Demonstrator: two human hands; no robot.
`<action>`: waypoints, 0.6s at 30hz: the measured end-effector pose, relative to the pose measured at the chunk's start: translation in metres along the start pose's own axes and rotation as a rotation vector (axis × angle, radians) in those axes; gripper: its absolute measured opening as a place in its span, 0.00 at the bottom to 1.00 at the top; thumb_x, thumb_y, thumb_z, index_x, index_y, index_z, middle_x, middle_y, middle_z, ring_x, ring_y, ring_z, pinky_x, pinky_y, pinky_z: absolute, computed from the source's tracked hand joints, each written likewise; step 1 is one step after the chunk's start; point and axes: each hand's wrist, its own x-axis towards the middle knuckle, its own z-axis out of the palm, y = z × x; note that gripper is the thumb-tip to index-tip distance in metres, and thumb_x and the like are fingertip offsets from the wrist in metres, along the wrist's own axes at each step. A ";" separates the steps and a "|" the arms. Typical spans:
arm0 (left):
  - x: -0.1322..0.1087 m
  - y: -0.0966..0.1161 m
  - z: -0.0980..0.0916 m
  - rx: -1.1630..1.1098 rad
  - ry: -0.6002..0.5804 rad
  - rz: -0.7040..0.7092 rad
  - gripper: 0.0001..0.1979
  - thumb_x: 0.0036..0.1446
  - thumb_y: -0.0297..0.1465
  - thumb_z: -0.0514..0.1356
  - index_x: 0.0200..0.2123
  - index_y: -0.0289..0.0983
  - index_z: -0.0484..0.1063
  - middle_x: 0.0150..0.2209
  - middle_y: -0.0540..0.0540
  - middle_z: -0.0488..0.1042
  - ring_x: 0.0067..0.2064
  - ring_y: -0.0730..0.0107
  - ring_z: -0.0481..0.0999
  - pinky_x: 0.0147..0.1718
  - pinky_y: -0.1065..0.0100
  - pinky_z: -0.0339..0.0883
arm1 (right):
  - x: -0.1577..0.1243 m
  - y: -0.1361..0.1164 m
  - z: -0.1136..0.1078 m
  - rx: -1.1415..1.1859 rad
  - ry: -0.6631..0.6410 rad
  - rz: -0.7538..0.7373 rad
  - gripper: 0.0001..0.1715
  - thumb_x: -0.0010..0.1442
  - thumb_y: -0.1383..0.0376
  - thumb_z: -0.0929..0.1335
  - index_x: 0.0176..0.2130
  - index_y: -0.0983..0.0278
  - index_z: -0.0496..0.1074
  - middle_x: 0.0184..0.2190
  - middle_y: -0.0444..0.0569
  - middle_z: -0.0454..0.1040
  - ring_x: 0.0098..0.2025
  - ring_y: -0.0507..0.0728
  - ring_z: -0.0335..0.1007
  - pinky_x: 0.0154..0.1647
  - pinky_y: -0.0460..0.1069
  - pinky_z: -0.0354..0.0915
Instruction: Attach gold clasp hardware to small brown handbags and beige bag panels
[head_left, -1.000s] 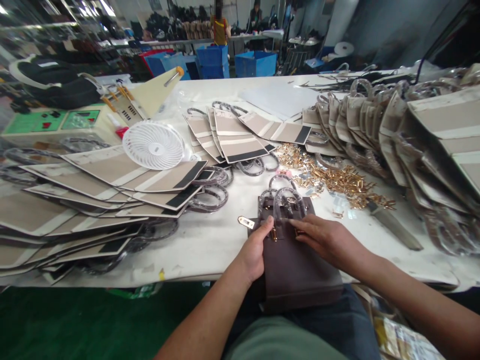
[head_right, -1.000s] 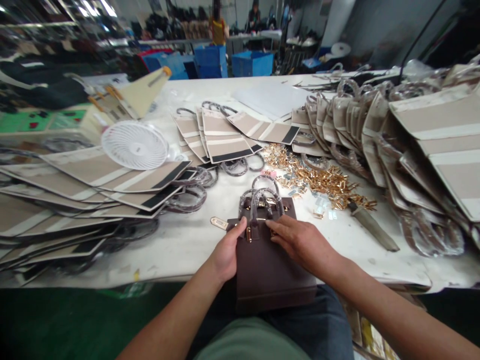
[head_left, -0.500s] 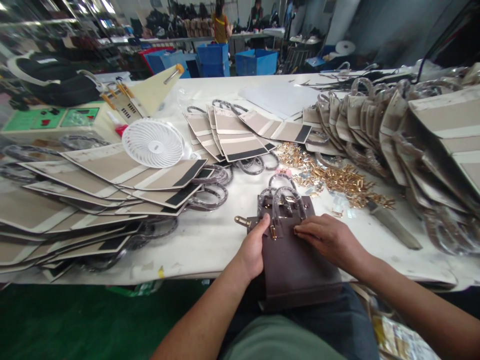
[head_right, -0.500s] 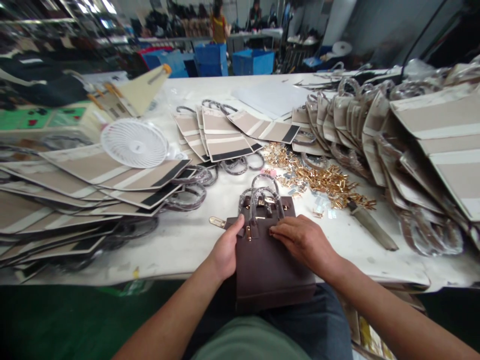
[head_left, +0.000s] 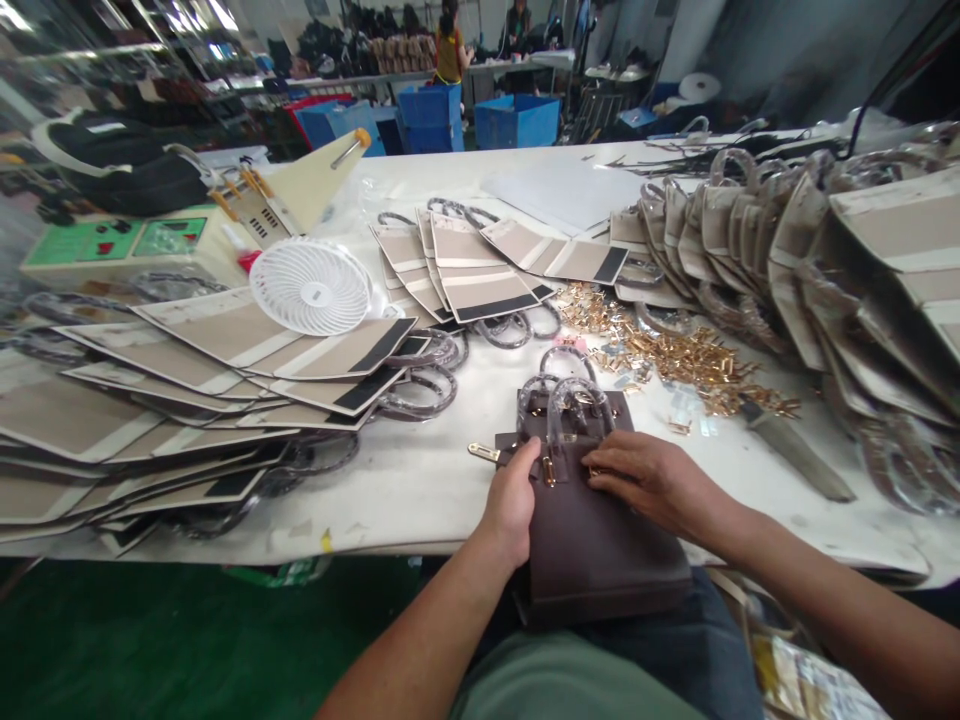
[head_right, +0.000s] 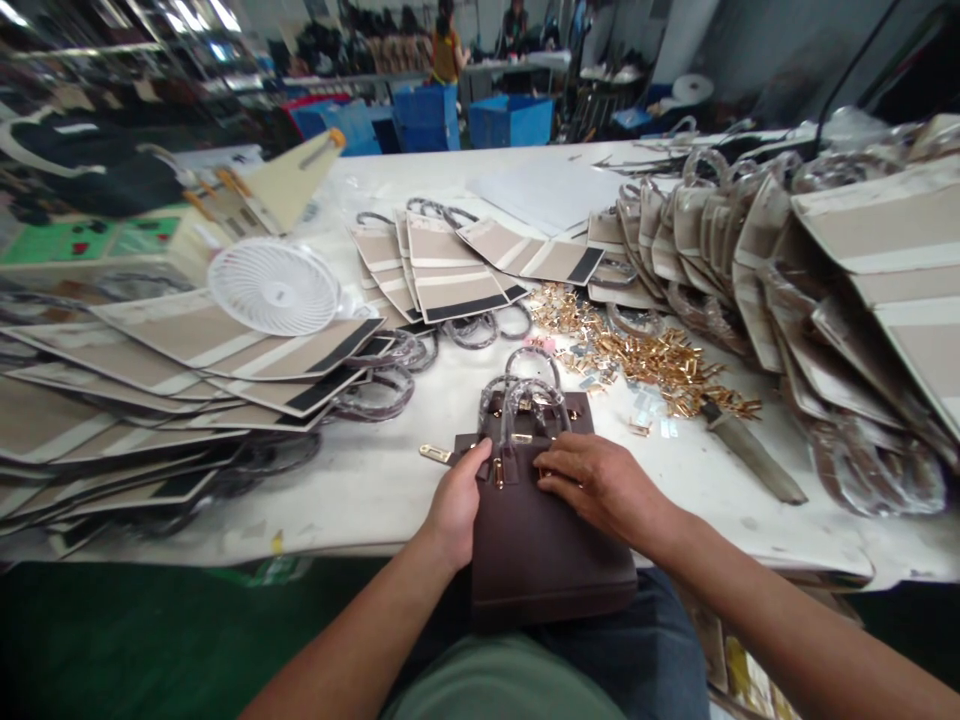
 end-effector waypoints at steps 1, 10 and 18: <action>0.000 0.000 0.001 0.000 0.013 -0.019 0.20 0.64 0.40 0.62 0.50 0.30 0.79 0.37 0.38 0.84 0.41 0.51 0.85 0.49 0.52 0.77 | -0.002 0.000 0.001 -0.002 0.028 -0.004 0.12 0.74 0.63 0.66 0.52 0.60 0.78 0.44 0.52 0.79 0.44 0.59 0.77 0.45 0.53 0.73; -0.002 0.003 0.004 0.015 0.026 -0.082 0.21 0.65 0.42 0.61 0.48 0.30 0.80 0.36 0.37 0.84 0.42 0.49 0.85 0.50 0.51 0.76 | -0.003 -0.002 0.010 -0.005 0.123 0.077 0.06 0.72 0.63 0.69 0.44 0.59 0.79 0.40 0.48 0.80 0.40 0.58 0.77 0.43 0.51 0.71; -0.001 0.000 0.002 0.018 0.029 -0.002 0.22 0.66 0.41 0.62 0.54 0.30 0.77 0.39 0.38 0.84 0.41 0.52 0.85 0.50 0.52 0.77 | 0.004 -0.010 0.005 -0.201 0.013 0.032 0.10 0.73 0.64 0.67 0.43 0.59 0.79 0.38 0.48 0.80 0.39 0.58 0.76 0.40 0.51 0.67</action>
